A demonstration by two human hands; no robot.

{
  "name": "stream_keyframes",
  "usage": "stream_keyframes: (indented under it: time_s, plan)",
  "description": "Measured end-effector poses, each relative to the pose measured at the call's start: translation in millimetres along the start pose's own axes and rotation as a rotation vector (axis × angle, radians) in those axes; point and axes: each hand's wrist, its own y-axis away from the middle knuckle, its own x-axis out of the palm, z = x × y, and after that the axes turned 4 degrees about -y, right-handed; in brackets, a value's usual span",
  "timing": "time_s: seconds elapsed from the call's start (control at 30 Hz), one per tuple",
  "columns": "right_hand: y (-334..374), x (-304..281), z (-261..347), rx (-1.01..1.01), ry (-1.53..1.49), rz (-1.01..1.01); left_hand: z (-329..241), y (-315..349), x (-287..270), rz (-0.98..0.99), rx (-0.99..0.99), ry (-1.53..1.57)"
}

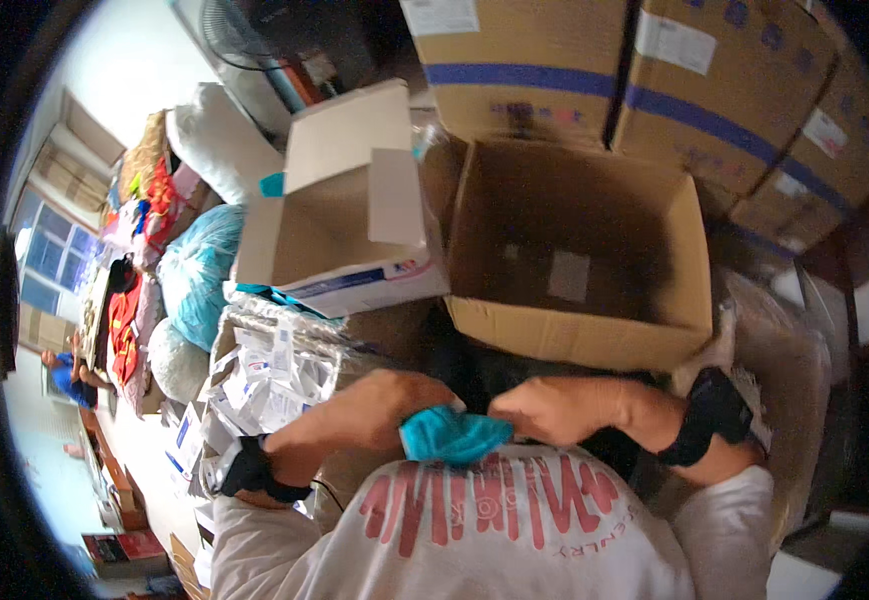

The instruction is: The person is removing face masks from their individual paper packaging and placing the masks into a cardboard box for shipping or storage.

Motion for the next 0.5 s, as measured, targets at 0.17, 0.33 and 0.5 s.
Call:
stream_keyframes:
  time_s: [0.17, 0.33, 0.5]
  plan:
    - [13.3, 4.0, 11.7, 0.169, -0.160, -0.054, -14.9, -7.0, -13.0, 0.081, 0.000, -0.087]
    - [59.4, -1.3, -39.8, 0.055, -0.261, -0.178, 25.9, 12.7, -28.4, -0.050, -0.312, -0.263]
    - [101.2, 5.0, -115.4, 0.489, -0.845, -0.758, 51.0, 35.0, -27.6, -0.702, -0.611, 0.287]
